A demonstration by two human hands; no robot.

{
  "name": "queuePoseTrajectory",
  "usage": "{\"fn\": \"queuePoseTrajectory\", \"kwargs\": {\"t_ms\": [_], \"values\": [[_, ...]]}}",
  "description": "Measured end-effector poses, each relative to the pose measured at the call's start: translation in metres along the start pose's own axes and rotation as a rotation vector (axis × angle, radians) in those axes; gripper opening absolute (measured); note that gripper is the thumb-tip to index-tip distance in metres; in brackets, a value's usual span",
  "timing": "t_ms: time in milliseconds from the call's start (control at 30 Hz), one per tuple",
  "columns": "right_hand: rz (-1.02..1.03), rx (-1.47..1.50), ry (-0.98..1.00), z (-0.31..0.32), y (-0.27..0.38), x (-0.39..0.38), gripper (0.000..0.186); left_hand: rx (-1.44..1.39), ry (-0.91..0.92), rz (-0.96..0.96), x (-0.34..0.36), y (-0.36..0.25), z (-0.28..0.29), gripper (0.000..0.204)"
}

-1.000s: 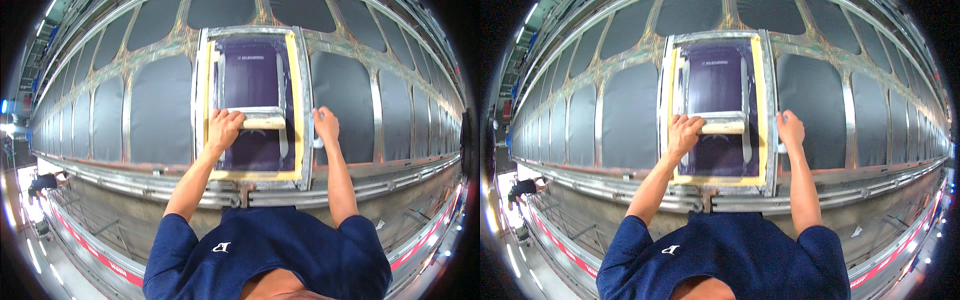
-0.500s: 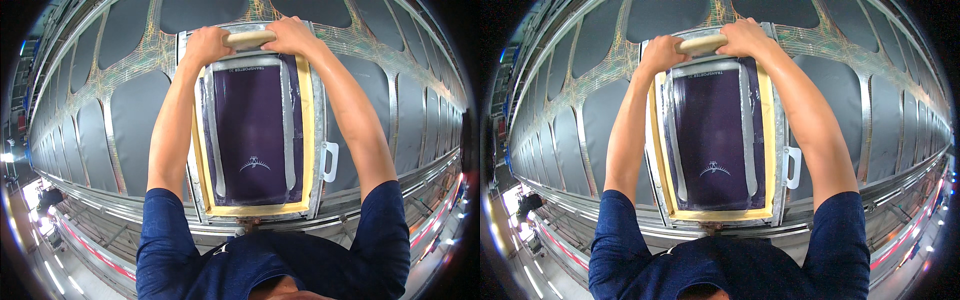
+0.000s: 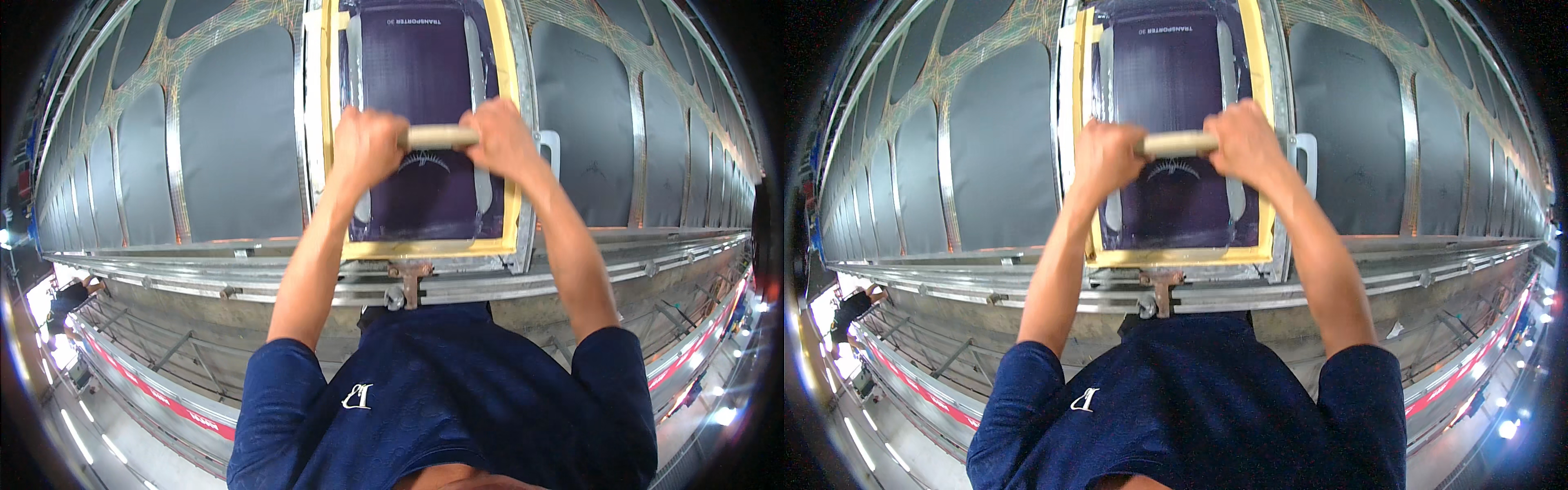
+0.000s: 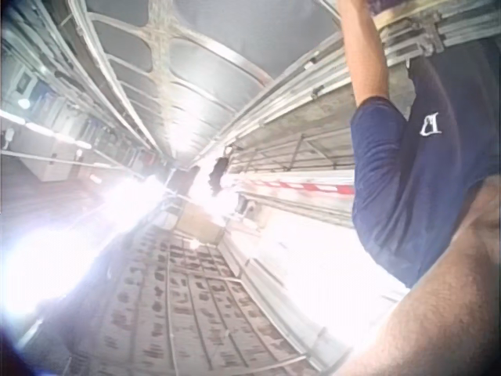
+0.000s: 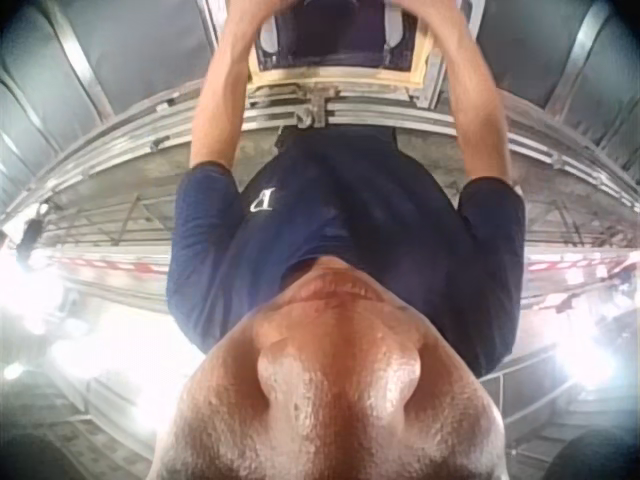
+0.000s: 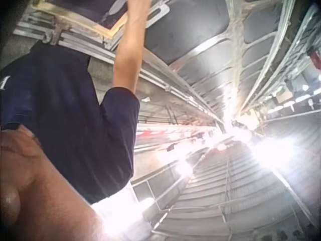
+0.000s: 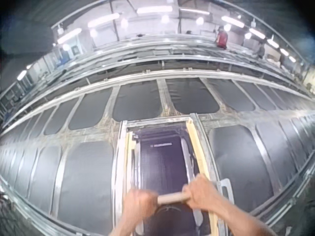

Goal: The person repeatedly pulls a squeegee across a screen-printing frame to spread ink over a purple fabric. The person maintains consistent pressure and motion throughout the process.

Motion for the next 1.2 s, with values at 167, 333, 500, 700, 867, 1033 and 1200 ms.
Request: {"fn": "queuePoseTrajectory", "kwargs": {"t_ms": [167, 333, 500, 700, 867, 1033, 1200], "values": [[0.006, 0.15, -0.04, -0.01, 0.056, -0.082, 0.021, -0.025, -0.011, -0.01, -0.086, -0.048, 0.002, 0.017], [-0.048, 0.114, 0.085, 0.004, 0.022, -0.032, 0.021, -0.05, 0.027, -0.045, -0.025, -0.018, 0.007, 0.017], [0.002, -0.023, -0.022, 0.048, -0.069, 0.116, 0.03, 0.122, -0.038, -0.045, 0.127, 0.059, 0.02, 0.023], [-0.074, 0.039, 0.014, 0.063, -0.167, 0.223, 0.036, 0.191, 0.032, -0.053, 0.266, 0.117, 0.014, 0.036], [-0.103, 0.121, 0.029, 0.059, -0.165, 0.233, 0.041, 0.146, 0.069, 0.038, 0.262, 0.126, 0.01, 0.045], [-0.092, 0.084, 0.055, 0.041, -0.134, 0.193, 0.033, 0.125, -0.026, -0.024, 0.211, 0.105, 0.006, 0.037], [-0.03, 0.112, -0.016, 0.021, -0.058, 0.08, 0.023, 0.035, -0.031, -0.006, 0.092, 0.043, -0.003, 0.021]]}}
Point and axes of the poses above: each hand's wrist, its own x-axis towards the middle knuckle, its own z-axis out of the back of the hand, y = z × x, the point moved 7 cm from there along x, towards the middle knuckle, and after that the axes turned 4 degrees about x, right-handed, at the moved point
